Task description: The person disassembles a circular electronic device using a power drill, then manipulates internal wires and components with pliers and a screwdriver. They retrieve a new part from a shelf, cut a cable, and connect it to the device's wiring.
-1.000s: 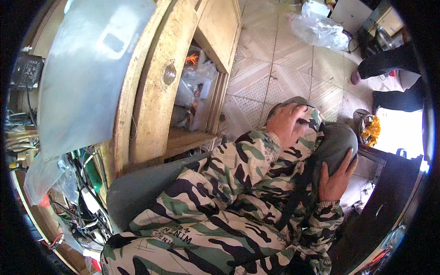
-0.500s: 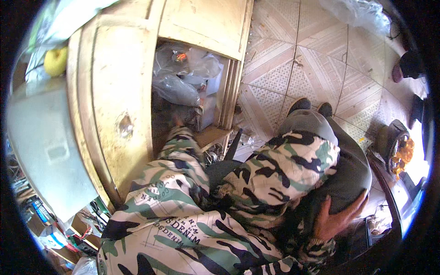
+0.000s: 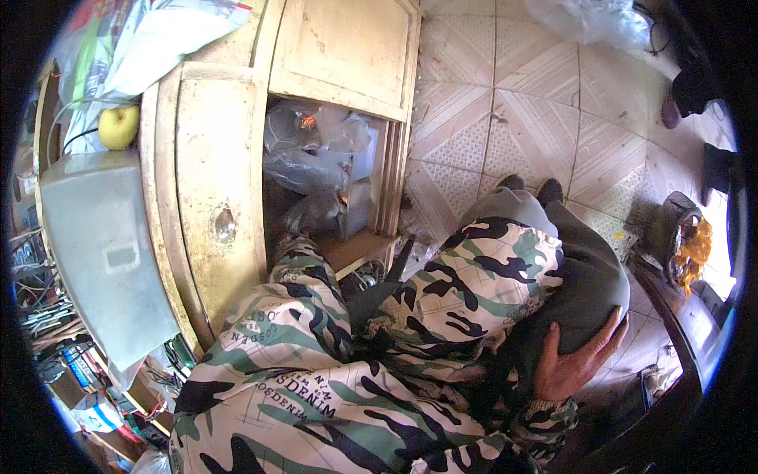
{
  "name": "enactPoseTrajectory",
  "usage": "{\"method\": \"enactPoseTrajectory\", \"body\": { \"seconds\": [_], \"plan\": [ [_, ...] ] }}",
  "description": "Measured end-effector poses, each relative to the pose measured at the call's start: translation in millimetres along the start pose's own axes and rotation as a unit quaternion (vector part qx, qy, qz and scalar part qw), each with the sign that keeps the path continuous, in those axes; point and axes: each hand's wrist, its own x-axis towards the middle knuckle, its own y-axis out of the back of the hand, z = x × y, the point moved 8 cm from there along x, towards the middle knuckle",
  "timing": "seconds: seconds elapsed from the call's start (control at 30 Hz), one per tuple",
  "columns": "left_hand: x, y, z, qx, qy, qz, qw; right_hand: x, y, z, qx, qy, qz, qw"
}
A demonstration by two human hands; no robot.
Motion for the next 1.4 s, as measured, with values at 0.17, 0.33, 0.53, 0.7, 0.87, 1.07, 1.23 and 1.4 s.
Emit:
{"method": "enactPoseTrajectory", "body": {
  "seconds": [0.17, 0.33, 0.53, 0.7, 0.87, 1.07, 1.23, 1.4],
  "plan": [
    [-29, 1, 25, -0.046, -0.013, -0.037, 0.998, -7, -5, -3, 0.022, 0.017, 0.027, 0.999],
    [-84, -63, 35, -0.053, -0.024, -0.106, 0.993, -15, -7, -12, 0.038, -0.012, 0.046, 0.998],
    [-274, -113, 52, -0.05, -0.107, -0.279, 0.953, -27, -3, -37, 0.08, 0.069, 0.025, 0.994],
    [-448, -114, 41, 0.191, -0.307, -0.567, 0.74, -43, 71, -30, 0.444, 0.014, 0.027, 0.896],
    [-521, -33, -16, 0.353, -0.622, -0.637, 0.288, -101, 129, -49, 0.576, 0.077, 0.06, 0.812],
    [-578, -11, -25, 0.264, -0.549, -0.753, 0.249, -144, 151, -38, 0.454, -0.049, 0.159, 0.875],
    [-569, -24, 5, 0.301, -0.343, -0.795, 0.399, -162, 164, -47, 0.533, -0.011, 0.17, 0.828],
    [-575, -49, 19, 0.452, -0.317, -0.654, 0.517, -171, 158, -52, 0.532, 0.015, 0.152, 0.833]
  ]
}}
